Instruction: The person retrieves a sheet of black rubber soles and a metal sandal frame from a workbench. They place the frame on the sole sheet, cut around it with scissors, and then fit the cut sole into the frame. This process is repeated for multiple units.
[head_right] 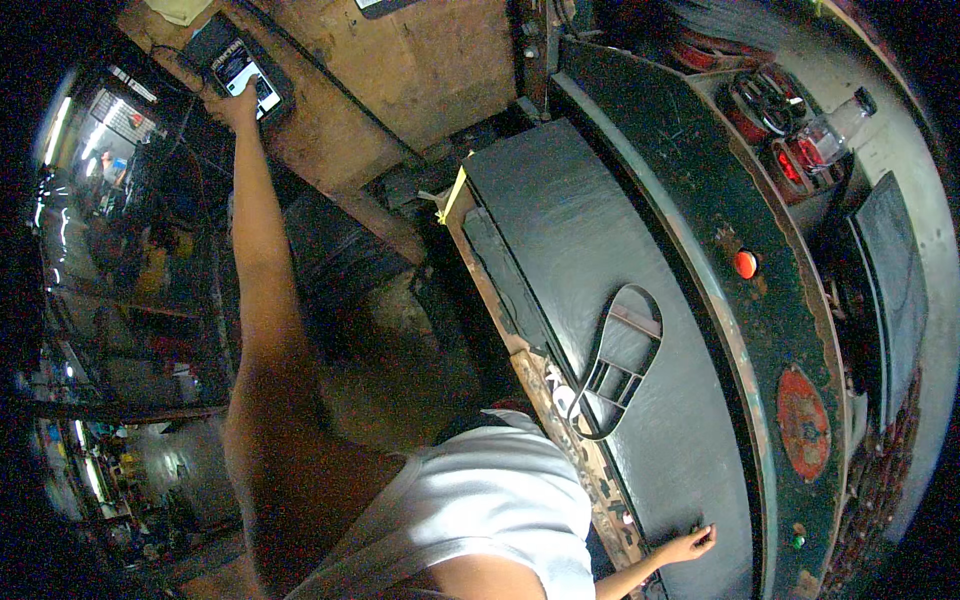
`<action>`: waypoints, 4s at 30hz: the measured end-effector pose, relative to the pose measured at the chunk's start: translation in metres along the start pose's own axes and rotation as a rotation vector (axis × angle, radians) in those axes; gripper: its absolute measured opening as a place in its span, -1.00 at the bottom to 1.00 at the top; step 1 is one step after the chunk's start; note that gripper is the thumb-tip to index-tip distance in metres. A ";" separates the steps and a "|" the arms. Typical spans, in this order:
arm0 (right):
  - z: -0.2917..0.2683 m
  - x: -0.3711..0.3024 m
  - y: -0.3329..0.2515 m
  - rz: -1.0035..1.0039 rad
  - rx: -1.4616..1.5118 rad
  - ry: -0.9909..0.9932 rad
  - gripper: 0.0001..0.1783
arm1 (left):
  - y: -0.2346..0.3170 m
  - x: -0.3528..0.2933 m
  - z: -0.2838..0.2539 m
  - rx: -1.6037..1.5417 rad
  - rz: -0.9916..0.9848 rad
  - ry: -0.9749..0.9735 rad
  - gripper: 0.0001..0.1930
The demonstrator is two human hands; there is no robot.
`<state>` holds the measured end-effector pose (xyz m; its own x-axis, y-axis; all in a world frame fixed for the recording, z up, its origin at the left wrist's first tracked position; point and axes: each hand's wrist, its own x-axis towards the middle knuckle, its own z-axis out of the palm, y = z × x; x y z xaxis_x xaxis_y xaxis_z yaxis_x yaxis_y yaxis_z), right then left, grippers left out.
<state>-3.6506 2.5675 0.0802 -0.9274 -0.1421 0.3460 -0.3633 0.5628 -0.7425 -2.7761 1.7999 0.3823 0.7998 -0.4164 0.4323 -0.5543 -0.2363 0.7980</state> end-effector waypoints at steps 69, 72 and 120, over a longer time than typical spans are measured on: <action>-0.015 -0.013 0.012 -0.083 -0.174 0.024 -0.64 | -0.065 -0.036 -0.008 -0.108 0.557 0.000 0.15; -0.016 -0.013 0.011 -0.068 -0.161 0.020 -0.66 | -0.057 -0.031 -0.009 -0.221 0.554 -0.014 0.14; -0.006 0.150 -0.348 -0.694 0.340 0.113 -0.77 | 0.031 -0.711 -0.166 -0.412 1.301 -1.521 -0.56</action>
<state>-3.6624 2.3553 0.3940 -0.4696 -0.2760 0.8386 -0.8814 0.0921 -0.4633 -3.3237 2.2340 0.1692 -0.8617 -0.4385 0.2552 -0.2734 0.8250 0.4945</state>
